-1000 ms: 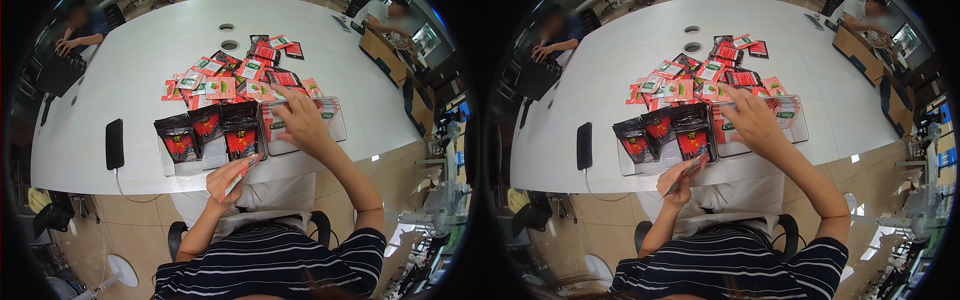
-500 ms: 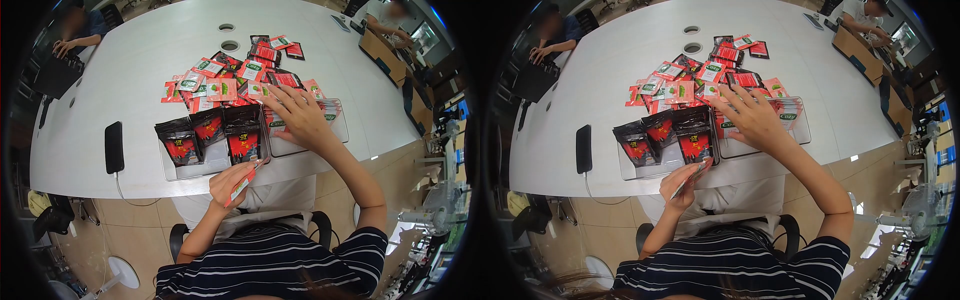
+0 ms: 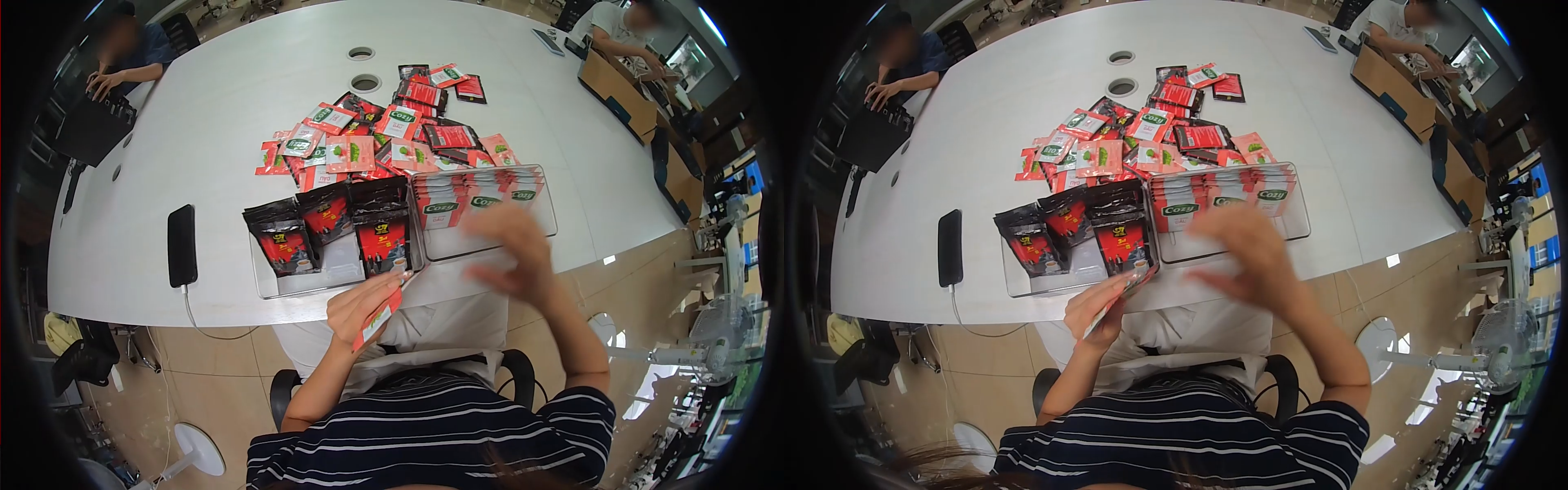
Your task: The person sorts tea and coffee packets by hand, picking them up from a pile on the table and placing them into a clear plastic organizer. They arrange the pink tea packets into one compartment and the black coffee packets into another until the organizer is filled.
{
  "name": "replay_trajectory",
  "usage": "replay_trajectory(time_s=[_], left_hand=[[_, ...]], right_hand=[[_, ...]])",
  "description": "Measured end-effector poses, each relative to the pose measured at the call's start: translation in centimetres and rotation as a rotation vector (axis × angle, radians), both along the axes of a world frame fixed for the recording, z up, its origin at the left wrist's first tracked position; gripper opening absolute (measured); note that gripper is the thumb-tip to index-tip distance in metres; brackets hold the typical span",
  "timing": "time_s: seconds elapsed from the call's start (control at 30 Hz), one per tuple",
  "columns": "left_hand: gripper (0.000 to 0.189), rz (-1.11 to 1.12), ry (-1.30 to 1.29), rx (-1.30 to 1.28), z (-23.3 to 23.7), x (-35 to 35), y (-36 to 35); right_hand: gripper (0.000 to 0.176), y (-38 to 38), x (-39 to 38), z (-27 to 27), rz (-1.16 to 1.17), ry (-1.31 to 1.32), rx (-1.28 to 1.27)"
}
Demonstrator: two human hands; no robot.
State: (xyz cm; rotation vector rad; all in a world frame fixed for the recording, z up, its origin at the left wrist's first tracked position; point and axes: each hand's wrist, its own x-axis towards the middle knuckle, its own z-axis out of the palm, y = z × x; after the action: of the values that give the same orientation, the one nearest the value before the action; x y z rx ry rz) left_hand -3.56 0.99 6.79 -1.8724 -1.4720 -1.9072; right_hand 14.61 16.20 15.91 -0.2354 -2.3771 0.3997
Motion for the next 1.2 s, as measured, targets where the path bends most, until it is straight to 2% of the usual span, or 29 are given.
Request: replay_trajectory(time_s=[0.03,0.17,0.27,0.4,0.43,0.53,0.57,0.67,0.7,0.8,1.0,1.2], left_hand=[[0.030,0.012,0.023,0.011,-0.5,0.3,-0.2],[0.028,-0.218,-0.098,-0.166,1.3,2.5,-0.5],[0.031,-0.301,-0.257,-0.098,1.4,3.8,1.2],[0.033,-0.318,-0.273,-0.118,-0.3,4.5,2.3],[0.030,-0.288,-0.235,-0.052,-1.1,4.6,2.9],[0.025,-0.325,-0.154,-0.383,-1.5,4.0,2.3],[0.027,-0.261,-0.089,-0.289,-2.1,4.1,2.6],[0.024,-0.165,0.000,-0.308,-2.4,3.8,2.4],[0.022,-0.162,-0.048,-0.301,-2.5,3.9,2.5],[0.023,-0.166,-0.155,-0.334,-2.1,4.1,2.4],[0.021,-0.167,-0.082,-0.310,-2.0,3.8,2.4],[0.014,-0.172,-0.134,-0.371,-1.4,3.9,2.4]], right_hand=[[0.043,-1.7,-0.1,0.2,0.043,-0.030,-0.049],[0.032,-3.9,0.8,-1.9,0.081,-0.126,-0.133],[0.026,-2.2,2.7,-1.5,-0.077,-0.003,-0.250],[0.022,1.1,4.4,0.7,-0.351,0.038,-0.289],[0.022,2.4,4.7,0.9,-0.370,-0.053,-0.189],[0.025,5.2,5.1,0.2,-0.384,-0.276,0.030],[0.026,5.6,4.9,-0.2,-0.366,-0.310,0.059],[0.032,6.4,3.6,-1.0,-0.315,-0.336,0.191],[0.034,6.4,3.2,-1.3,-0.302,-0.329,0.239],[0.044,6.8,2.3,-1.6,-0.307,-0.396,0.297],[0.063,7.1,1.4,-1.1,-0.302,-0.373,0.284],[0.060,7.3,1.1,-1.1,-0.280,-0.390,0.278]])
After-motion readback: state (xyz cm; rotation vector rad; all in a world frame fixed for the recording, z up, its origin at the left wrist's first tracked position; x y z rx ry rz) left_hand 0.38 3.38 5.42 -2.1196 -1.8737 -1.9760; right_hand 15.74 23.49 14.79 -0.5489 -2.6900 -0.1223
